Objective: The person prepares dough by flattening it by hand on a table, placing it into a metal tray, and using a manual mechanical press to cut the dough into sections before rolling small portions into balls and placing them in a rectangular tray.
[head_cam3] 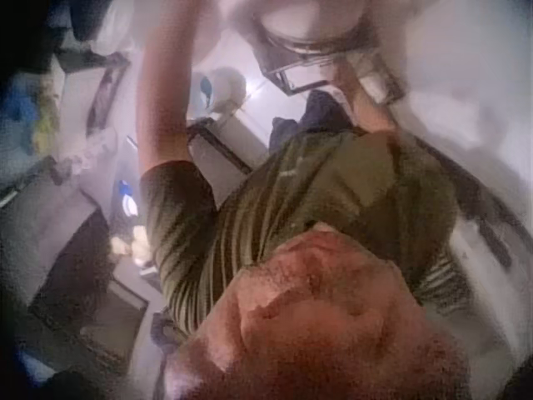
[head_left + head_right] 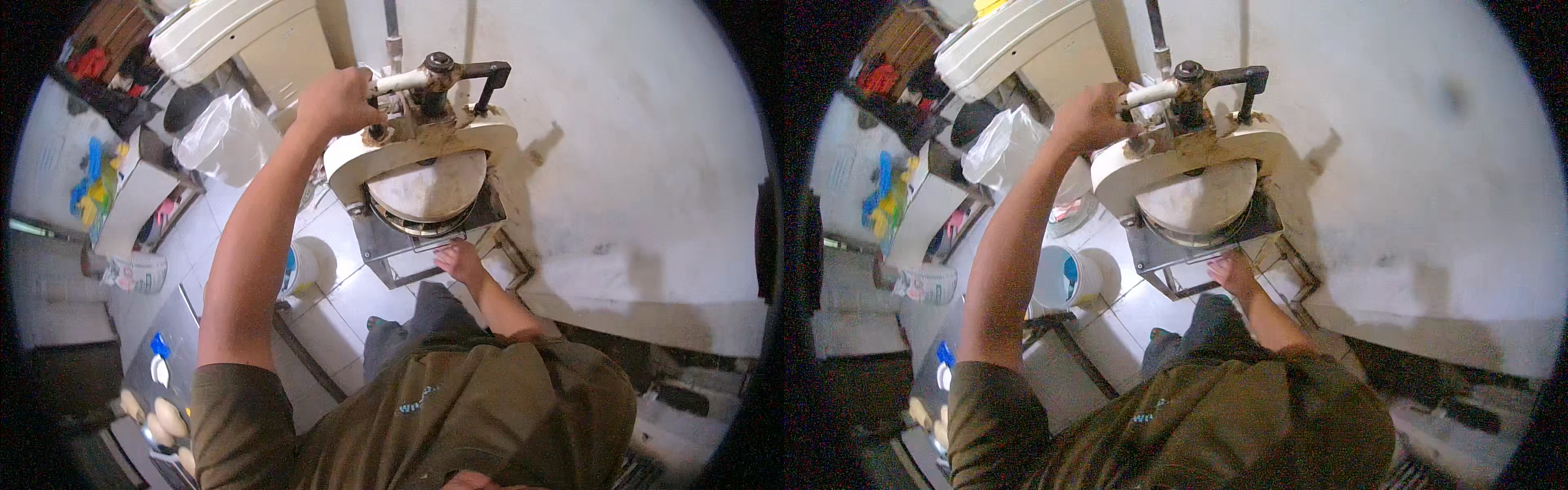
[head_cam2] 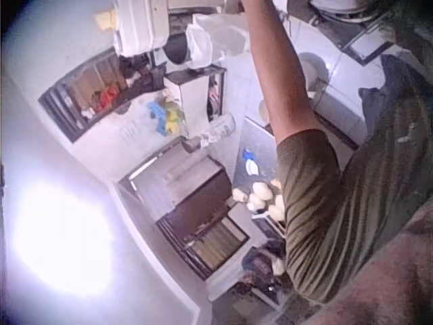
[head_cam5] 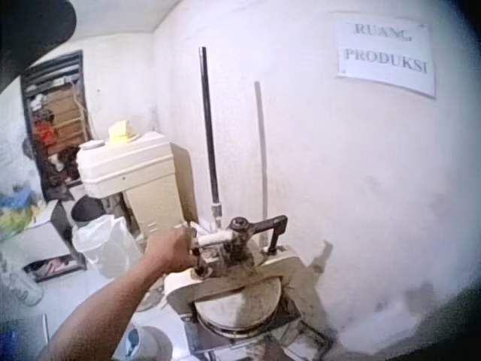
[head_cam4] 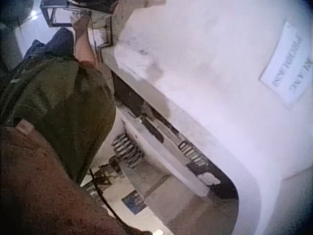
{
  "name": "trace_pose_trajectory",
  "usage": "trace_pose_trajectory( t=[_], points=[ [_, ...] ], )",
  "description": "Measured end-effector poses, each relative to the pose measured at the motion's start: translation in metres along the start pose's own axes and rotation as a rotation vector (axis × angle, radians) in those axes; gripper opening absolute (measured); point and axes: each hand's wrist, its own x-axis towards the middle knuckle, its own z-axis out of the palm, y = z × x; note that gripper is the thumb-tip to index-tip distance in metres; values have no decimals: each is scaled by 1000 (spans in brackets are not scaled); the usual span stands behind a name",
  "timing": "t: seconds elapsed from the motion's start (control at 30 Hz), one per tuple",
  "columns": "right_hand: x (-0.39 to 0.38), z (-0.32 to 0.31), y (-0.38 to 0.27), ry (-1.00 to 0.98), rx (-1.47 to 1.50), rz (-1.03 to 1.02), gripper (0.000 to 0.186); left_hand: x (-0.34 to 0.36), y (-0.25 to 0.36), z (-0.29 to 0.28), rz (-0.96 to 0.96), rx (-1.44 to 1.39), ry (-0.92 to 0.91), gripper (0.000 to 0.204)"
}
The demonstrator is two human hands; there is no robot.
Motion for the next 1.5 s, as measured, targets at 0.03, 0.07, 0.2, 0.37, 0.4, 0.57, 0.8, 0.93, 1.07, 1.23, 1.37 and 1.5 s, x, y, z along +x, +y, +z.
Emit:
trace_pose_trajectory(
  t=[0.03,0.07,0.2,0.37,0.4,0.57,0.8,0.93,1.07,1.23,1.37,1.5],
  points=[
    [10,11,4,-90,49,-30,25,-8,-5,3,-38,21,6,50],
    [27,-4,6,11,90,30,21,-4,5,1,-37,36,21,49],
    [74,-21,9,148,125,83,10,11,12,2,12,140,153,50],
    [47,-12,3,55,107,48,12,-53,15,50,-31,160,621,83],
    [44,-45,-7,-35,-296,-149,15,-77,35,71,-16,166,663,103],
    [-33,-157,-32,99,55,129,26,-376,84,193,-483,-74,311,108],
    [-236,-96,-119,70,-228,171,26,-892,303,289,-2196,135,-118,135],
    [-237,-82,-169,-179,-429,352,33,-959,410,312,-2372,-260,25,136],
    [-216,-50,-212,-575,-561,464,51,-815,419,275,-2326,-165,31,122],
    [-115,-39,-226,-794,-362,825,65,-622,486,248,-2333,320,-13,110],
    [-47,8,-215,-900,-302,1118,21,-466,507,269,-2186,279,145,97],
    [-19,125,-213,-822,-661,1401,9,-409,530,274,-2093,-114,672,88]
  ],
)
